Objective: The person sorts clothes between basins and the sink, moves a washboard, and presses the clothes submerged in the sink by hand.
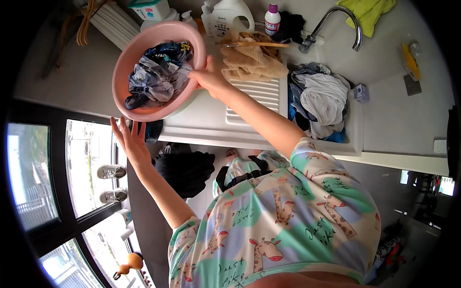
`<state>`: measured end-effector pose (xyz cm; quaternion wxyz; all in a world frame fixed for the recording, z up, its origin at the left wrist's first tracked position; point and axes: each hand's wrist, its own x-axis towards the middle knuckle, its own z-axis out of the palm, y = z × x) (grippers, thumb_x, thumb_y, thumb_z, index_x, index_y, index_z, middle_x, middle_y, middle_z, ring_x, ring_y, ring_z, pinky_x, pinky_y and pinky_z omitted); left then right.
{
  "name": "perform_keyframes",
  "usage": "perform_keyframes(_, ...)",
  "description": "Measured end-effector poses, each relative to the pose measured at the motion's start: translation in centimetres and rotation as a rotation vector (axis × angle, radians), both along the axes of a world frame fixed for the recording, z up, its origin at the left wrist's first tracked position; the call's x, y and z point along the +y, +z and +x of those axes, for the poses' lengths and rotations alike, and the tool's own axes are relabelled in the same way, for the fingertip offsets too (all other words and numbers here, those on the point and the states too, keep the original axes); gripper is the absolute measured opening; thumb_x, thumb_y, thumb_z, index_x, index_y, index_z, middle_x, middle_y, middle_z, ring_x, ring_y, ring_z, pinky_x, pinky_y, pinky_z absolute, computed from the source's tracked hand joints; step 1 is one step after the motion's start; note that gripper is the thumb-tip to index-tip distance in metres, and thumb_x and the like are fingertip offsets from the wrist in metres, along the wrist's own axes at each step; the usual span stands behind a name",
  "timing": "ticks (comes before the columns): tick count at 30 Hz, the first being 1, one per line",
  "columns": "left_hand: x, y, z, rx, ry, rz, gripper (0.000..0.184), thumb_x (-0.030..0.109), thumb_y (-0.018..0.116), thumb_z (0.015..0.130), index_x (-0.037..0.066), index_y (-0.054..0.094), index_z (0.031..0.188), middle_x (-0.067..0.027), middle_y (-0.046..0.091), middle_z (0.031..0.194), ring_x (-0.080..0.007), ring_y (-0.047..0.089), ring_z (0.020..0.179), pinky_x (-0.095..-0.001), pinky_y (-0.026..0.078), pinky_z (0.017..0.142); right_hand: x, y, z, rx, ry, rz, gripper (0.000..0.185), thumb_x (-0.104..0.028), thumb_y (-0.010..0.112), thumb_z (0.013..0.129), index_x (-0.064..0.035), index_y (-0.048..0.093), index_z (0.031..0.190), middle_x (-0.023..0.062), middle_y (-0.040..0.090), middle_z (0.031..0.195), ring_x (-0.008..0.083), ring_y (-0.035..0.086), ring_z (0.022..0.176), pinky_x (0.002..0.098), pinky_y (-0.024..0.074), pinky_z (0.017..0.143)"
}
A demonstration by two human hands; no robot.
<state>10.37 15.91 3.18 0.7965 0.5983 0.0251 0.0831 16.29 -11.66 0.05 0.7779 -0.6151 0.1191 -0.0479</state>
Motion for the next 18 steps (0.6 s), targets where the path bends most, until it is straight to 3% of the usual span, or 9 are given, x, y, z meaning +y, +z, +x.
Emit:
perform_keyframes(3, -1.2, -2.6, 1.4, 0.073, 0.028, 0.153, 0.09, 0.029, 0.073, 0.098, 0.016, 0.015, 0.165, -0.022, 0.019, 0.168, -0.0391, 0.027, 0.153, -0.0476, 0.031, 0.117, -2.2, 1.4, -0.5, 0.068, 0.207, 0.002, 0.051, -0.01, 0.075, 0.09, -0.001, 0.048, 0.133, 0.0177, 0.057, 0.128, 0.0265, 0.067, 0.109, 0.042, 0.0628, 0.088)
perform_keyframes(6, -1.6, -4.5, 1.4, 0.067, 0.17, 0.253, 0.088, 0.024, 0.074, 0.097, 0.014, 0.019, 0.165, -0.023, 0.021, 0.167, -0.0356, 0.027, 0.153, -0.0475, 0.032, 0.117, -8.2, -0.4, -1.0, -0.377, -0.172, -0.73, 0.044, -0.019, 0.072, 0.096, -0.0024, 0.056, 0.133, 0.0174, 0.06, 0.139, 0.0316, 0.065, 0.123, 0.0391, 0.0595, 0.091)
perform_keyframes(7, -2.0, -4.8, 1.1, -0.027, 0.249, 0.402, 0.079, 0.022, 0.072, 0.098, 0.01, 0.027, 0.161, -0.0216, 0.028, 0.163, -0.0337, 0.032, 0.15, -0.0464, 0.035, 0.116, -10.9, 0.3, -1.4, -0.423, -0.3, -0.926, 0.037, -0.013, 0.071, 0.091, -0.0038, 0.062, 0.126, 0.0156, 0.069, 0.125, 0.0337, 0.07, 0.107, 0.0472, 0.0531, 0.096)
perform_keyframes(8, -2.8, -4.5, 0.3, -0.084, 0.308, 0.42, 0.075, 0.022, 0.072, 0.098, 0.008, 0.03, 0.158, -0.0196, 0.032, 0.161, -0.0332, 0.034, 0.148, -0.0471, 0.034, 0.115, -14.1, 0.1, -1.7, -0.448, -0.36, -1.289, 0.038, -0.011, 0.07, 0.09, -0.0054, 0.063, 0.126, 0.0125, 0.068, 0.128, 0.0331, 0.068, 0.109, 0.052, 0.0443, 0.105)
perform_keyframes(9, -4.3, -4.0, -0.8, -0.143, 0.365, 0.44, 0.071, 0.022, 0.072, 0.098, 0.006, 0.033, 0.156, -0.0176, 0.036, 0.159, -0.0327, 0.036, 0.146, -0.0477, 0.033, 0.115, -16.5, -0.4, -1.9, -0.418, -0.429, -1.453, 0.039, -0.016, 0.07, 0.091, -0.0092, 0.063, 0.129, 0.0111, 0.065, 0.134, 0.0323, 0.063, 0.119, 0.0584, 0.0342, 0.111)
perform_keyframes(10, -5.8, -3.6, -1.7, -0.205, 0.421, 0.46, 0.068, 0.023, 0.072, 0.098, 0.005, 0.036, 0.153, -0.0156, 0.04, 0.156, -0.0322, 0.038, 0.144, -0.0484, 0.033, 0.115, -19.5, -2.4, -1.4, -0.254, -0.4, -1.597, 0.044, -0.027, 0.07, 0.093, -0.0128, 0.062, 0.134, 0.0112, 0.061, 0.14, 0.0333, 0.056, 0.128, 0.0631, 0.0327, 0.111)
perform_keyframes(12, -8.6, -4.4, -3.0, -0.335, 0.339, 0.488, 0.056, 0.016, 0.068, 0.099, 0.004, 0.041, 0.147, -0.0128, 0.046, 0.15, -0.0296, 0.049, 0.134, -0.0459, 0.039, 0.109, -22.4, -2.7, -1.8, -0.031, -0.326, -1.59, 0.047, -0.036, 0.067, 0.095, -0.0169, 0.062, 0.137, 0.0118, 0.057, 0.144, 0.0365, 0.051, 0.133, 0.0701, 0.0294, 0.11)
perform_keyframes(15, -13.6, -5.5, -4.0, -0.302, 0.044, 0.386, 0.054, 0.005, 0.066, 0.098, 0.002, 0.041, 0.145, -0.014, 0.05, 0.146, -0.0257, 0.058, 0.121, -0.0376, 0.049, 0.098, -25.3, -5.3, -0.5, -0.082, -0.624, -1.602, 0.048, -0.04, 0.065, 0.096, -0.0167, 0.062, 0.138, 0.0133, 0.061, 0.14, 0.0364, 0.056, 0.129, 0.0604, 0.0378, 0.11)
perform_keyframes(18, -18.5, -4.8, -4.7, -0.231, -0.199, 0.296, 0.051, 0.0, 0.066, 0.097, -0.001, 0.043, 0.143, -0.0155, 0.051, 0.144, -0.0205, 0.066, 0.106, -0.0311, 0.054, 0.088, -27.7, -7.3, -0.7, 0.082, -0.173, -1.097, 0.045, -0.041, 0.065, 0.096, -0.0128, 0.067, 0.131, 0.0151, 0.07, 0.124, 0.0343, 0.066, 0.114, 0.0461, 0.0498, 0.101)
